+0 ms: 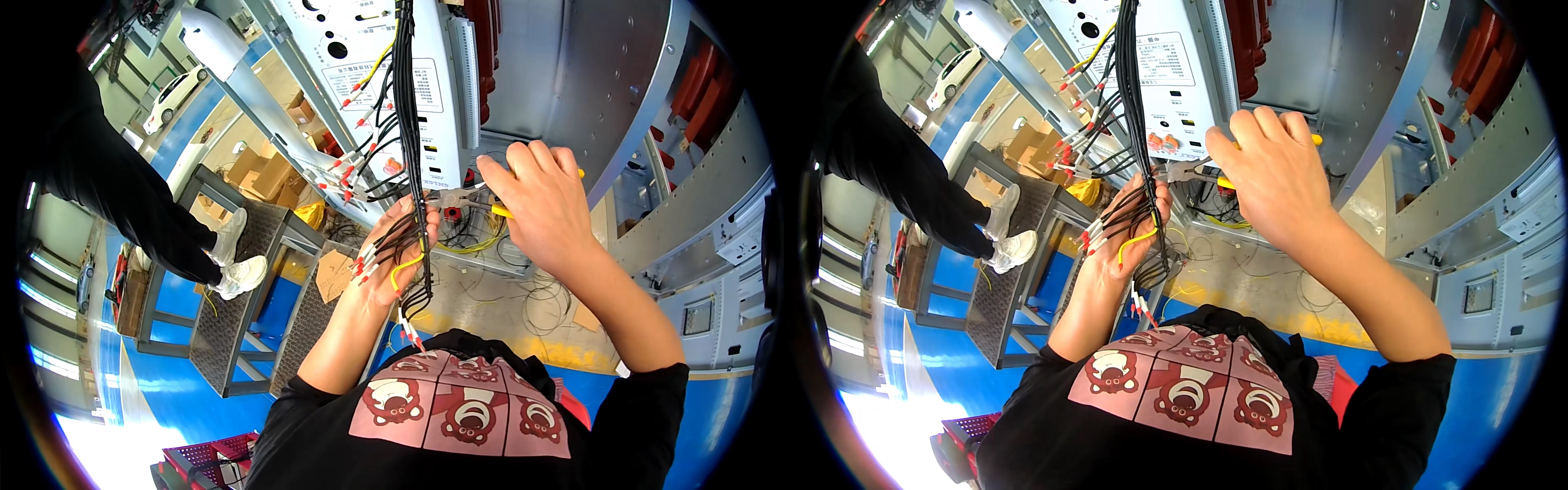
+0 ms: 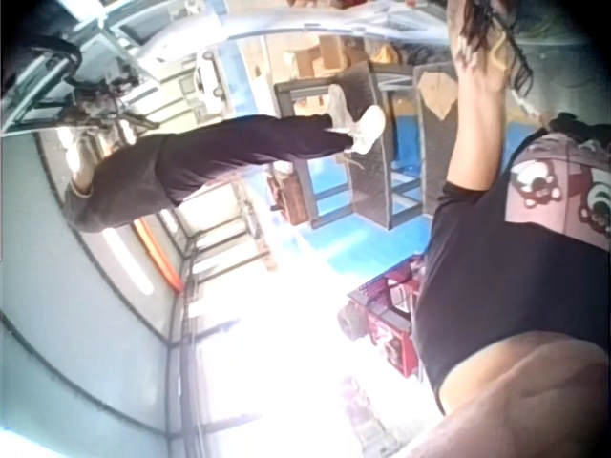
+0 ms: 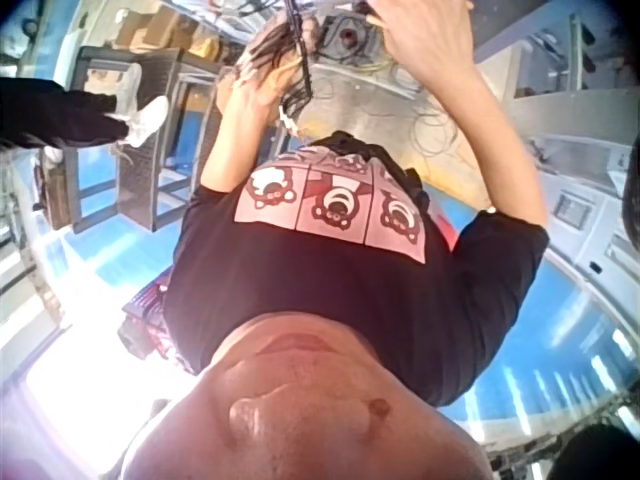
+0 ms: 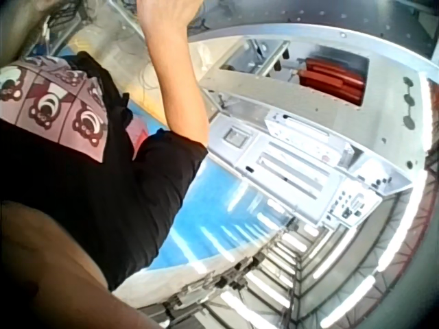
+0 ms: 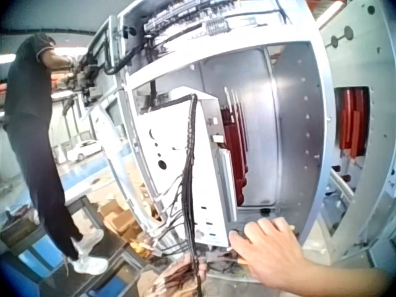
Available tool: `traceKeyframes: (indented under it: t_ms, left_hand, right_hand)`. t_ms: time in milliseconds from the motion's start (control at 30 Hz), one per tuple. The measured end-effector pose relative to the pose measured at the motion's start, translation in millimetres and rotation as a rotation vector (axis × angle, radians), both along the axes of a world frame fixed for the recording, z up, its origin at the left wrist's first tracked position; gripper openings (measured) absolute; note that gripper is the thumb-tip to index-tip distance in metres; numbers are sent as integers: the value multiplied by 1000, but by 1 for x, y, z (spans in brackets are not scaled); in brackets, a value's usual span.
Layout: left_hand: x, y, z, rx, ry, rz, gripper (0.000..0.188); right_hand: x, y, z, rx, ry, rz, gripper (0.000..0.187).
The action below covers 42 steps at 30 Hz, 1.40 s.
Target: The person retrieves a tool kit, selects a pair of pliers, and uses them to strip insulation from several wires inside an open electrical cabinet. The person then organizes the wires and secures them with cable ties.
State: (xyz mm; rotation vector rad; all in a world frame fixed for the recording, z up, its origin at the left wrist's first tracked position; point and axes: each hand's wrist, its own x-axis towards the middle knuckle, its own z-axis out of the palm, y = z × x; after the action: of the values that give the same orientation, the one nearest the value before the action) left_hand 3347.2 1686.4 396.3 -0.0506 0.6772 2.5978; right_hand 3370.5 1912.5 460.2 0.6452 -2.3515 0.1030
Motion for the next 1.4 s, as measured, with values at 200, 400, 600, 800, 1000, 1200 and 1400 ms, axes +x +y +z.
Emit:
traceKeyframes:
  t_ms: [200, 400, 600, 800, 1000, 1200, 1400]
  left_hand:
    - [-1, -10, -4, 60, -90, -17, 18]
    - [-1, -15, -1, 209, -199, -114, 17]
    - [0, -21, -4, 195, -242, -72, 18]
    - [1, -18, -1, 170, -189, -87, 16]
    - [1, -14, 3, 205, -196, -118, 13]
    - [3, -8, 7, 173, -89, -83, 29]
    - [1, -10, 3, 213, -7, -123, 36]
  right_hand:
    - [-4, -2, 0, 1, 82, 30, 30]
    - [-2, -1, 1, -14, 96, 32, 28]
    - [-4, -2, -9, -101, 95, 56, 25]
    - [-8, 3, -11, -95, 132, 73, 21]
    - [-14, 7, -10, 41, 137, 67, 18]
    - [-9, 10, -12, 38, -19, 50, 19]
    - [-7, 17, -14, -8, -9, 26, 25]
